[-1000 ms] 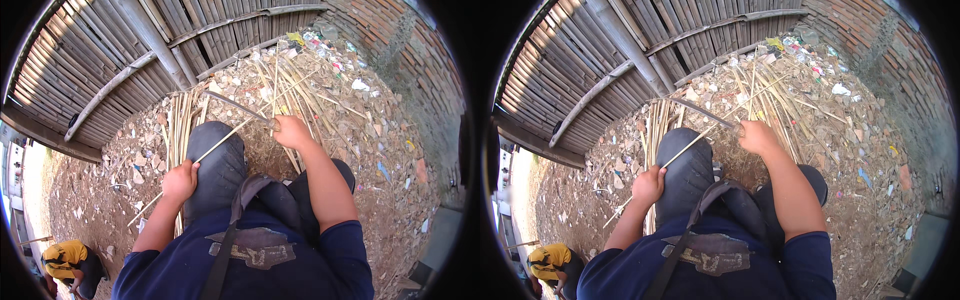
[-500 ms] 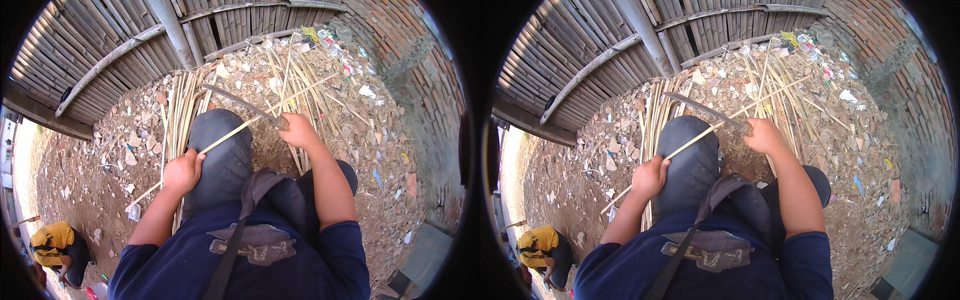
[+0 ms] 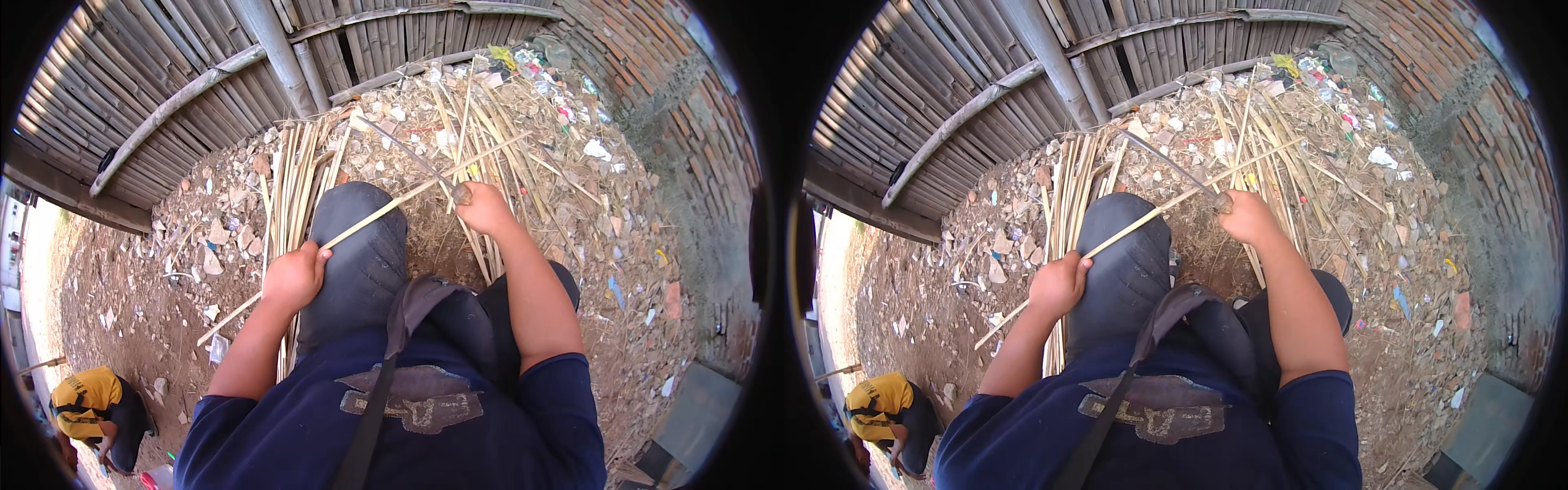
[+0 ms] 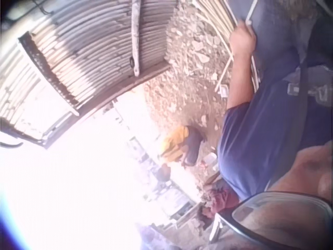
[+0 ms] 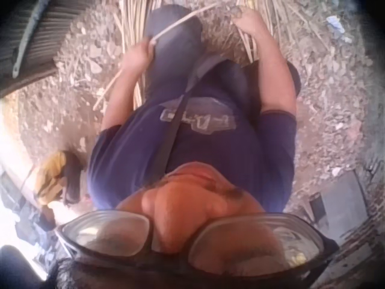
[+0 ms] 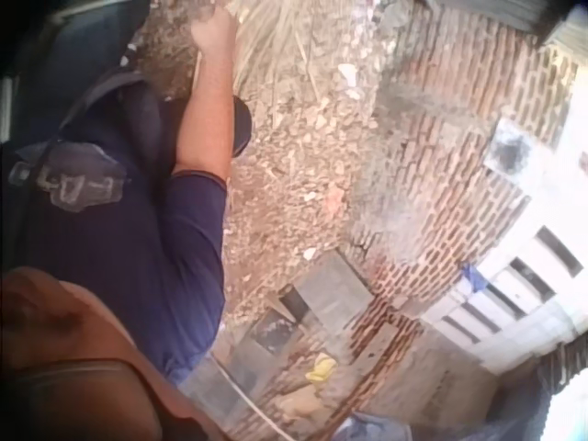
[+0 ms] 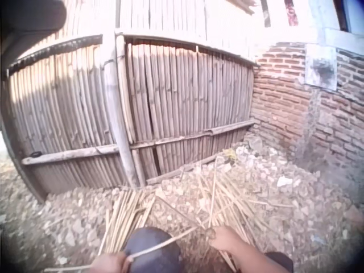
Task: The person strips thin layers from a bamboo stick using a machete while sitting on the ground.
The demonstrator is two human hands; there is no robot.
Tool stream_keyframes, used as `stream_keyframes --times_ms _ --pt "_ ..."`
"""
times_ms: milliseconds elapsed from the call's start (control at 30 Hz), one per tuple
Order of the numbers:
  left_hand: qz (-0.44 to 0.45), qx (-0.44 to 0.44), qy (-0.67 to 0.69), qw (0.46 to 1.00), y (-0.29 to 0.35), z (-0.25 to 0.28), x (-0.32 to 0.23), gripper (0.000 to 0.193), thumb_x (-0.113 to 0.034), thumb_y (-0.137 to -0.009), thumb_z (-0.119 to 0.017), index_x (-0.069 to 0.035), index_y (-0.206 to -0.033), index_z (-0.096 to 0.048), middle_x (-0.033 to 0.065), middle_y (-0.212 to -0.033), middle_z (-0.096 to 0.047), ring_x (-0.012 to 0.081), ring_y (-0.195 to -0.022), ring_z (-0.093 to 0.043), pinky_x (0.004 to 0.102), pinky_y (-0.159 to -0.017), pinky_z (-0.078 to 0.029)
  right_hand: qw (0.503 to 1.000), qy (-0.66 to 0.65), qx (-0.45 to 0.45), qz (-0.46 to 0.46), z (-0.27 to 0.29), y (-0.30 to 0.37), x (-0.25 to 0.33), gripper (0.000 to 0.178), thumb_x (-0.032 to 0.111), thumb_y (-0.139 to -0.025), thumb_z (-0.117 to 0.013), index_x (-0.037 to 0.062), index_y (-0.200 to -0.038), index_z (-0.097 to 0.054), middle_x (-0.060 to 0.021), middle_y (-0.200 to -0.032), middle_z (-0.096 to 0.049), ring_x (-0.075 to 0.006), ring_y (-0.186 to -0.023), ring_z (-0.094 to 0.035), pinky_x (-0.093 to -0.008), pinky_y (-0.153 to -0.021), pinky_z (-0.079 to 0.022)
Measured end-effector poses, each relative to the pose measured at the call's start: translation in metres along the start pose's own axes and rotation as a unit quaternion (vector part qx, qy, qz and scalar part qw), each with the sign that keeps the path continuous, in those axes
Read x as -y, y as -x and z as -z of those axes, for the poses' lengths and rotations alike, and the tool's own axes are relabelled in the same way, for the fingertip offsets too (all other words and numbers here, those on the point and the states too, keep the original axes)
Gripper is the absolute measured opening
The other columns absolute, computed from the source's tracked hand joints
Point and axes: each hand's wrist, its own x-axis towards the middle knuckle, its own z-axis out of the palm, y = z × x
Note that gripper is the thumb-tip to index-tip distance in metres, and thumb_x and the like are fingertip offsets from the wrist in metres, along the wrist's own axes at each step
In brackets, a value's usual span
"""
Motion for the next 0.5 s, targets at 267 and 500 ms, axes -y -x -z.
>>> stream_keyframes --times_ms 267,500 --pt "0.010 0.017 -0.004 1.000 -0.006 -0.003 0.000 0.043 -0.043 -0.107 -0.048 -0.003 -0.096 -0.057 0.0255 -0.082 -0.070 0.0489 -0.081 -0.068 0.0586 -0.075 -0.053 0.999 0.001 -0.009 -0.053 -0.006 -0.013 -0.028 0.039 0.022 -0.079 -0.070 0.0067 -0.115 -0.070 -0.0252 -0.105 -0.072 -0.0405 -0.101 -0.070 -0.0492 -0.090 -0.055" --pt "0.000 0.007 0.026 1.000 0.002 -0.008 0.018 0.042 -0.042 -0.107 -0.047 -0.003 -0.096 -0.057 0.0270 -0.084 -0.069 0.0494 -0.083 -0.067 0.0590 -0.076 -0.052 0.997 0.070 0.016 0.043 0.000 0.019 0.044 0.043 0.023 -0.079 -0.070 0.0057 -0.118 -0.071 -0.0246 -0.101 -0.073 -0.0418 -0.098 -0.070 -0.0478 -0.089 -0.056"
